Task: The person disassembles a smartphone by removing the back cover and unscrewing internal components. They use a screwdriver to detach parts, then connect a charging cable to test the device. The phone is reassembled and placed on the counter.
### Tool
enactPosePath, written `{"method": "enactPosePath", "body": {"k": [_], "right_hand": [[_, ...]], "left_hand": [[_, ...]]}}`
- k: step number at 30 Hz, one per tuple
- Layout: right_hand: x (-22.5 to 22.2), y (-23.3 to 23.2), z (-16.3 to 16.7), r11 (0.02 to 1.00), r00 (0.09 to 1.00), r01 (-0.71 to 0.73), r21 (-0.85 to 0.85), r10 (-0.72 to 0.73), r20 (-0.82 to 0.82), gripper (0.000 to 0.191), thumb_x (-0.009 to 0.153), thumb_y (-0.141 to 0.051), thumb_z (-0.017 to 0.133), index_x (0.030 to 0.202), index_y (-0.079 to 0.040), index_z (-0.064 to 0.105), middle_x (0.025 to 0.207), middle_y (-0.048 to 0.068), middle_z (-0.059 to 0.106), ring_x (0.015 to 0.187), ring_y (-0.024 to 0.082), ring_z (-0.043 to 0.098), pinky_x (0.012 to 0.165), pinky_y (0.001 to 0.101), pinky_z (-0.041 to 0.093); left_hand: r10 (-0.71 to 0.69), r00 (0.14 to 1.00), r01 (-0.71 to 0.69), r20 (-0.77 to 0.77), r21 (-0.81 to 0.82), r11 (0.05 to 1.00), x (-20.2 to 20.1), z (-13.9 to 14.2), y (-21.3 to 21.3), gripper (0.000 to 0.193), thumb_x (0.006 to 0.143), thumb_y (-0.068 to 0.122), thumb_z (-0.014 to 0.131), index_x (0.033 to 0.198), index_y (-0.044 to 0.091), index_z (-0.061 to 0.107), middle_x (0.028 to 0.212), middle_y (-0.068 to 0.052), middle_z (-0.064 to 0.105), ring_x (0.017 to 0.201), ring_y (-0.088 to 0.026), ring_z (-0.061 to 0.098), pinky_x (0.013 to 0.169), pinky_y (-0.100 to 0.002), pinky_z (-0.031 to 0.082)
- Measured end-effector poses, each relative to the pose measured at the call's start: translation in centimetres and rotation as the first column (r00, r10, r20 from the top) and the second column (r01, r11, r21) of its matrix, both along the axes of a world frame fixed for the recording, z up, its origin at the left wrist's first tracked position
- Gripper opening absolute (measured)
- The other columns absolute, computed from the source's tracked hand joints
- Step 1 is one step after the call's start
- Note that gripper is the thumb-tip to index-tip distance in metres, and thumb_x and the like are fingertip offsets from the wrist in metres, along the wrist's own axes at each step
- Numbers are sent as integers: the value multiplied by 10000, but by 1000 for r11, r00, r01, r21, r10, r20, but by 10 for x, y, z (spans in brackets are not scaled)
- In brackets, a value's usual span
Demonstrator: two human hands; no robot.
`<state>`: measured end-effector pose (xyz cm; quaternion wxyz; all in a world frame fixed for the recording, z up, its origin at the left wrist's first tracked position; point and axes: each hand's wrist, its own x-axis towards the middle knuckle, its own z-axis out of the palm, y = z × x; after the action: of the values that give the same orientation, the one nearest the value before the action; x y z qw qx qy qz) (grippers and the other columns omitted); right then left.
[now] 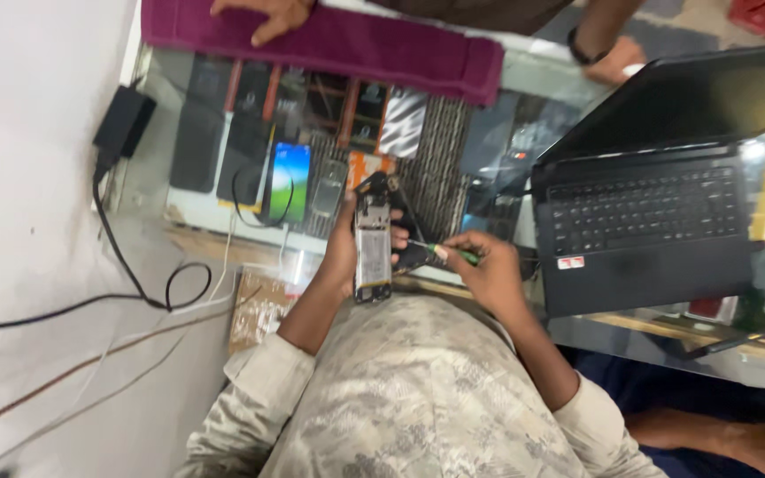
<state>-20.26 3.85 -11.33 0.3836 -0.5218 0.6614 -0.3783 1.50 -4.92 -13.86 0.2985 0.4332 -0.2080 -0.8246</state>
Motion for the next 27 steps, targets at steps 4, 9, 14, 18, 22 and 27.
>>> {"method": "enactPosePath", "body": {"k": [4,9,14,18,22,27], "right_hand": [[-8,4,1,998,996,56,-2,-56,-66,163,848,-146,826,938,-24,767,778,64,759,681,58,646,611,252,512],[-13,7,13,987,991,118,108,-111,-72,190,873,-189,807,971,-32,765,639,59,667,560,64,490,507,292,401],[-14,12,29,986,989,149,69,-149,-9,175,929,-151,741,1058,-34,734,639,18,626,543,42,464,485,271,393],[-14,15,30,983,982,173,66,-177,69,175,953,-113,697,1105,-32,724,698,7,632,556,34,506,488,251,416],[-14,22,29,977,964,210,32,-213,160,184,945,-84,689,1120,-32,713,787,-10,671,603,26,520,507,232,442],[-15,29,33,963,958,257,-79,-243,155,174,928,-58,730,1093,-2,713,844,-8,694,646,28,537,551,215,445]], "left_hand": [[-12,1000,12,28,4,1000,-5,9,-2,915,921,785,270,1231,18,662,997,-177,753,879,-245,750,691,-353,585],[11,996,-10,88,-3,1000,-10,19,-4,893,923,771,282,1264,29,646,1080,-137,762,918,-249,731,680,-355,557],[6,999,-5,40,-25,1000,-7,25,-2,905,935,769,280,1247,8,657,929,-142,726,875,-252,732,685,-360,585],[44,999,-44,-32,9,999,-5,32,3,900,958,754,289,1250,-12,659,867,-123,699,823,-247,712,692,-376,588],[47,990,-39,-136,58,998,-1,40,12,904,961,735,260,1261,-23,652,860,-116,694,793,-246,701,706,-402,599],[61,965,-44,-254,74,996,-4,51,22,904,967,720,260,1274,-41,639,873,-124,696,788,-257,692,719,-424,598]]}}
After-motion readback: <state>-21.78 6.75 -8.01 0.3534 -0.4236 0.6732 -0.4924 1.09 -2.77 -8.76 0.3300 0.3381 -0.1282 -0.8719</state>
